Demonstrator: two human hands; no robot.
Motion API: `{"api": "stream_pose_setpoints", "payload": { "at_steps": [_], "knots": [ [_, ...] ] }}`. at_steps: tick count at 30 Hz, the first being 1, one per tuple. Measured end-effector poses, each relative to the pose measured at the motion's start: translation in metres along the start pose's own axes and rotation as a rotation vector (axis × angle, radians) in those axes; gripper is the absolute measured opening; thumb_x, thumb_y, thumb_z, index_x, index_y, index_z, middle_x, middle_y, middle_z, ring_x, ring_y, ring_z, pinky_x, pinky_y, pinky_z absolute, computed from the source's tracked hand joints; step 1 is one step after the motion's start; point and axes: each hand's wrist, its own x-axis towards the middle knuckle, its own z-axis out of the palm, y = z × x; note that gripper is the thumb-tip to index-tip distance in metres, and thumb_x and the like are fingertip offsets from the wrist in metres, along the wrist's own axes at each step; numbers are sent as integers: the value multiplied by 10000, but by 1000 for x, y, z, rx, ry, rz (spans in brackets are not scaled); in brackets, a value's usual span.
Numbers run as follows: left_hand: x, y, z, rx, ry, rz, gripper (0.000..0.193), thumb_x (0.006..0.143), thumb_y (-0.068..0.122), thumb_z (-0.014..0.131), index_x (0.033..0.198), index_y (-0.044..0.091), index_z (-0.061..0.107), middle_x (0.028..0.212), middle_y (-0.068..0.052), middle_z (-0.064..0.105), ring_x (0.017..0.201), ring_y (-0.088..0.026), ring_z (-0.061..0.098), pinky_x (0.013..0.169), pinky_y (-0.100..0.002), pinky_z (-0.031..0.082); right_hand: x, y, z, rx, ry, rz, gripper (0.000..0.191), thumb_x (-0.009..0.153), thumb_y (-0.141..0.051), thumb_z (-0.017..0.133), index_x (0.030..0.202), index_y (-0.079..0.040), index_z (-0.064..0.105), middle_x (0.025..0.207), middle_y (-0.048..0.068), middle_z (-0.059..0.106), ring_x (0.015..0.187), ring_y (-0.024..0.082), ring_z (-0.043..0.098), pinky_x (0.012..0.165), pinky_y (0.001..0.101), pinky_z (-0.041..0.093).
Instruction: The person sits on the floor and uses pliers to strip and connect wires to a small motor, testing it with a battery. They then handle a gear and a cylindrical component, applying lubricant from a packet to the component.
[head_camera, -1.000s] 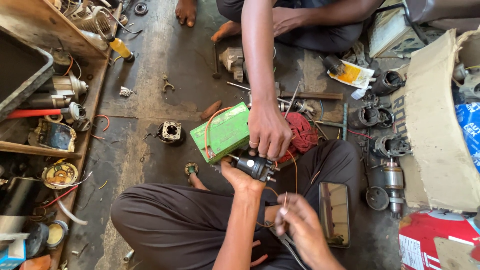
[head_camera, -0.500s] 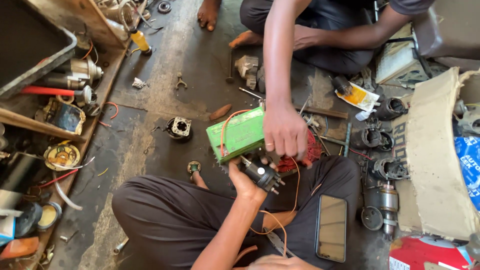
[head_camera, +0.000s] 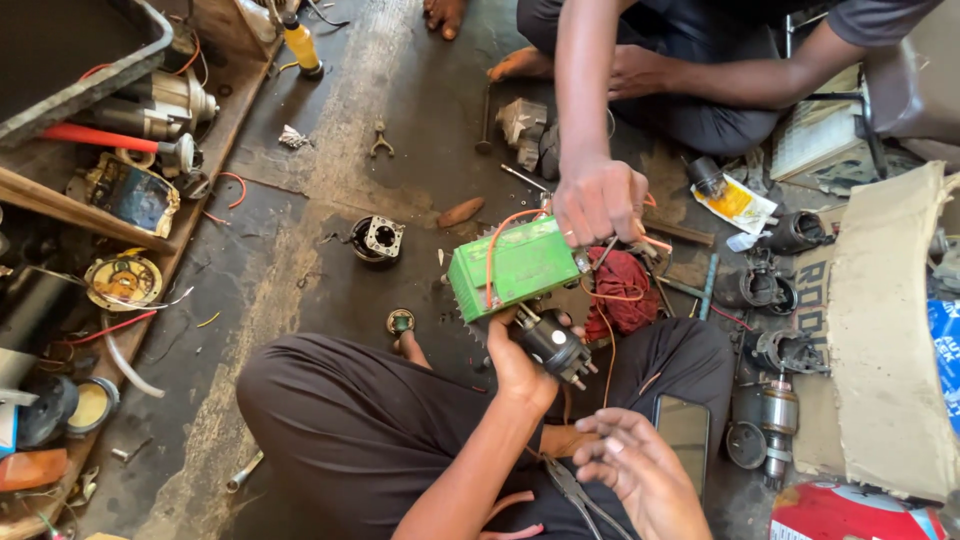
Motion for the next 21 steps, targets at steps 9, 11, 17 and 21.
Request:
{"api": "stream_pose_setpoints", "payload": {
  "at_steps": [9, 11, 17, 21],
  "knots": [
    [-1, -2, -3, -12, -13, 4, 403, 973, 370, 456, 1116, 31, 620, 969, -174, 712, 883, -366, 708, 854, -475, 560, 23, -22, 18, -688, 238, -474, 523, 825, -25, 727, 1314, 9, 544, 1287, 132, 581, 1149, 217, 603, 872, 346, 544],
    [-2, -2, -2, -5, -45, 13, 390, 977, 349, 459, 1138, 30, 617, 1010, -178, 709, 921, -374, 702, 878, -478, 549, 37, -29, 29, -839, 235, -578, 607, 782, -21, 764, 1342, -5, 530, 1310, 125, 551, 1174, 219, 584, 877, 336, 533],
    [-7, 1, -2, 3, -84, 10, 360, 1020, 266, 495, 1232, -11, 584, 1144, -194, 695, 1081, -356, 668, 1014, -496, 520, 61, -39, 50, -820, 164, -564, 634, 814, -35, 770, 1402, -26, 532, 1274, 101, 610, 1127, 190, 592, 948, 331, 528],
    [-7, 10, -5, 105, -98, -99, 358, 982, 278, 506, 1232, 35, 586, 1165, -166, 703, 1091, -311, 676, 999, -495, 523, 62, -41, 38, -783, 178, -543, 599, 836, -49, 764, 1402, -20, 567, 1244, 96, 624, 1074, 169, 594, 899, 310, 548]
  ]
}}
